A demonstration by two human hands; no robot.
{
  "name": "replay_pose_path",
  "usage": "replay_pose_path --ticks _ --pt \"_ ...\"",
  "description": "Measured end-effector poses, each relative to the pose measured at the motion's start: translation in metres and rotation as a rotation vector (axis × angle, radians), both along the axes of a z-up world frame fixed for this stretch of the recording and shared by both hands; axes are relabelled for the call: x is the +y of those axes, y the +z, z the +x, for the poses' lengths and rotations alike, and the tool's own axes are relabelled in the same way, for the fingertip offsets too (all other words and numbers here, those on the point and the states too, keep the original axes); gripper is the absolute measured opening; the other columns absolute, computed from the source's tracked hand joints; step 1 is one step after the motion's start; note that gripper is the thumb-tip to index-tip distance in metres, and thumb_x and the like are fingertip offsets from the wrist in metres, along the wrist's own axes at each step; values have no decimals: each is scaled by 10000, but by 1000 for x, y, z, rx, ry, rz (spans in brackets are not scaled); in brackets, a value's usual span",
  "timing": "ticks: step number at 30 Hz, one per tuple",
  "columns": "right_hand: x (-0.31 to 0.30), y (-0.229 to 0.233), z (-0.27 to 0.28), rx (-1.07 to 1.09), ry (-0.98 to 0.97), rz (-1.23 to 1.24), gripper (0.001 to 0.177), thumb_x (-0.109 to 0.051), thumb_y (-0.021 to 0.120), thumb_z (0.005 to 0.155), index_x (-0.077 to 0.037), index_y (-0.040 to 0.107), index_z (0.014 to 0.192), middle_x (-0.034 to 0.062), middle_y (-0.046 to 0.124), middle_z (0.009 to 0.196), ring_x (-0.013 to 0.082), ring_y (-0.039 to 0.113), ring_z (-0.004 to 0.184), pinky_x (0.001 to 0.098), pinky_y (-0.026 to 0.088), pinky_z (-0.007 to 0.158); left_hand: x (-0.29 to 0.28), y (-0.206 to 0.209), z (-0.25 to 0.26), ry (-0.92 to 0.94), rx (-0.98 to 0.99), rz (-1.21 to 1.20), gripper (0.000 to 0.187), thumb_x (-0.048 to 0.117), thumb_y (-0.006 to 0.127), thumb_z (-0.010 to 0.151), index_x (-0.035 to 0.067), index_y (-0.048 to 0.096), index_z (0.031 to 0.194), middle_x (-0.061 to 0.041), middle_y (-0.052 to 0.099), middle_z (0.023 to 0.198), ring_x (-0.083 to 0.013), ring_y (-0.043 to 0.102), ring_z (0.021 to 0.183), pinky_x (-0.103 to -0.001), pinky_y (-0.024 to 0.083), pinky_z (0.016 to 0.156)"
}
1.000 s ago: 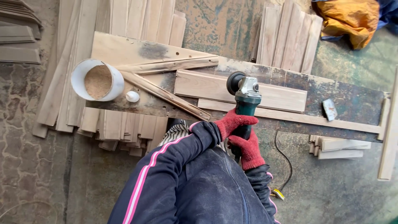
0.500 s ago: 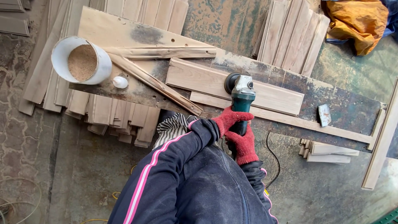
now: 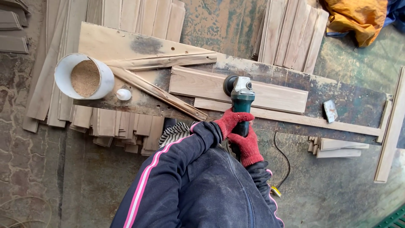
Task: Sanding several wood planks using a power angle grinder equipped with a sanding disc.
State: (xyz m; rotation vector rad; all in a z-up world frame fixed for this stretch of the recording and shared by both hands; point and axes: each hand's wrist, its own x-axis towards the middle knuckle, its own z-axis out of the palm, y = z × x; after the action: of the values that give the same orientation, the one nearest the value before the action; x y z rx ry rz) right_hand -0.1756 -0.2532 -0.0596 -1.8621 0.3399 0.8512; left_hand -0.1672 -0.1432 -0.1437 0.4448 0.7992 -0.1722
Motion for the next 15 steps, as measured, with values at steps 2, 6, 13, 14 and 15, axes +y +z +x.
replay_pose_path --ticks 2,6,13,14,15 --pt "7 5 -3 1 -4 7 496 -59 930 591 -4 604 960 258 639 678 364 682 554 481 615 483 5 5 -2 -3 2 9 681 90 994 561 6 635 1134 -193 708 784 -370 745 706 -517 624 660" --pt "19 10 -6 3 4 21 490 -67 919 600 -5 599 966 250 635 687 354 679 571 471 614 497 19 9 -10 52 13 -28 657 65 981 577 -10 627 1125 -206 695 759 -385 741 677 -517 621 645" --pt "41 15 -10 2 60 15 485 -65 922 607 -1 609 971 262 640 697 367 686 573 490 614 501 36 0 -17 81 -22 -55 580 39 958 603 14 644 1090 -228 704 740 -408 742 652 -539 620 592" --pt "44 15 -11 -3 72 14 484 -62 922 605 0 612 971 264 638 698 370 687 576 496 614 505 40 -1 -19 83 -13 -91 570 42 951 604 14 645 1085 -239 702 736 -414 737 634 -564 607 553" --pt "46 15 -12 -6 85 14 484 -59 922 602 2 614 970 265 636 699 373 687 579 503 614 509 44 -3 -22 88 -2 -126 560 45 943 605 15 647 1079 -251 700 732 -419 732 617 -589 594 515"
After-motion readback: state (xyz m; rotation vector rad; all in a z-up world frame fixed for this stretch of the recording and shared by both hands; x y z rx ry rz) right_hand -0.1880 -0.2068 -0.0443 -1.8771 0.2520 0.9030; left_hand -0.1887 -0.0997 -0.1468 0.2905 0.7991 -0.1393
